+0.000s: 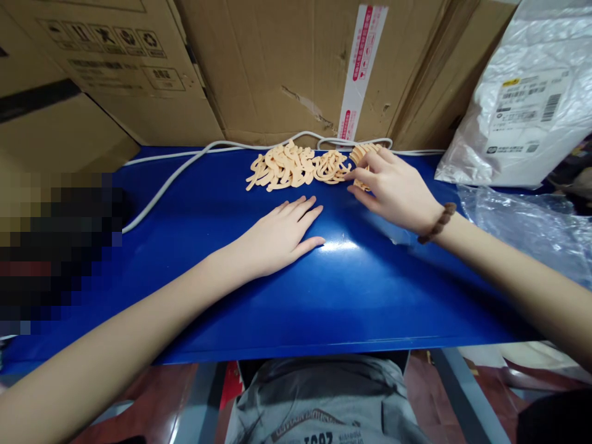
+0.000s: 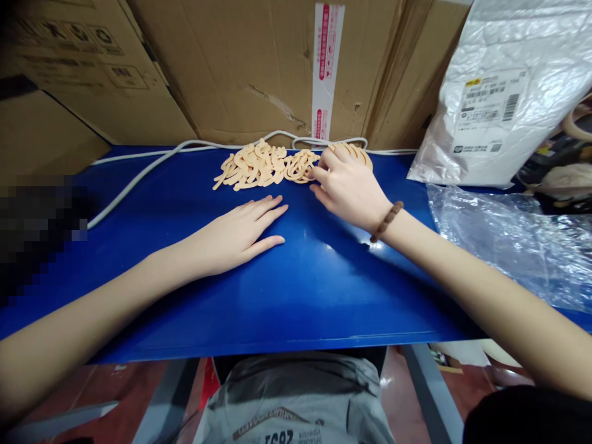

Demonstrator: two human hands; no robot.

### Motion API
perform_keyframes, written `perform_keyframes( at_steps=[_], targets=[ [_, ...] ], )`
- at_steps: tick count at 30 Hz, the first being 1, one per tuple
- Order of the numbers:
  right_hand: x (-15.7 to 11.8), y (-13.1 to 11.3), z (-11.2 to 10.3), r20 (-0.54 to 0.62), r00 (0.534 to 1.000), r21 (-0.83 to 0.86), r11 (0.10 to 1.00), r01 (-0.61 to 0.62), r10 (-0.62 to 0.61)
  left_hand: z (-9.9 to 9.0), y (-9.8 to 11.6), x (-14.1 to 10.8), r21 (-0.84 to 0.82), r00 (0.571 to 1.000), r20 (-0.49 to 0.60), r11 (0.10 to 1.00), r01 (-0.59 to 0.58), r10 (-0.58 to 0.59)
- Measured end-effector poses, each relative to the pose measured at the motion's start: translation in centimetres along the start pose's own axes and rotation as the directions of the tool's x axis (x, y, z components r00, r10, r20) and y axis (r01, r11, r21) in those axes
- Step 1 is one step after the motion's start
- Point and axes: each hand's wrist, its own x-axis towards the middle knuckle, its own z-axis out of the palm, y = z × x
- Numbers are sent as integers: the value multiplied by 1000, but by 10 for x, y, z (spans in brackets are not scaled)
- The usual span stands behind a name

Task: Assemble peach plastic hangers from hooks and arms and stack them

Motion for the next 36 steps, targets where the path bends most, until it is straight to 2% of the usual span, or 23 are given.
perform_keyframes(
  at_steps=[4,8,14,18,21,27,30,32,36],
  targets=[
    [27,17,10,21,997,-80,994,-72,74,0,0,-1,-5,1000,4,1000,0,0],
    [44,28,23,29,991,-86,988,-124,127,-1,-1,0,-3,1000,2,1000,-7,7],
    [53,30,36,-4,991,-71,988,-135,135,-2,0,-1,9,1000,10,1000,4,-4],
    [58,28,39,52,959,7,960,-278,278,-2,0,0,10,1000,8,1000,3,-3],
    [61,31,39,78,930,47,930,-364,360,-1,-1,0,8,1000,4,1000,0,0],
    [57,28,19,-13,915,110,910,-400,404,-1,0,0,6,1000,3,1000,-3,3],
    [46,20,3,-120,911,116,917,-383,395,-3,0,0,-7,1000,11,1000,5,-5],
    [35,14,-5,-236,912,73,942,-329,337,-3,1,-1,-30,1000,17,999,14,-14],
    [5,-1,-13,-404,914,-101,990,-98,49,0,0,0,-164,999,-26,986,36,-41]
  ],
)
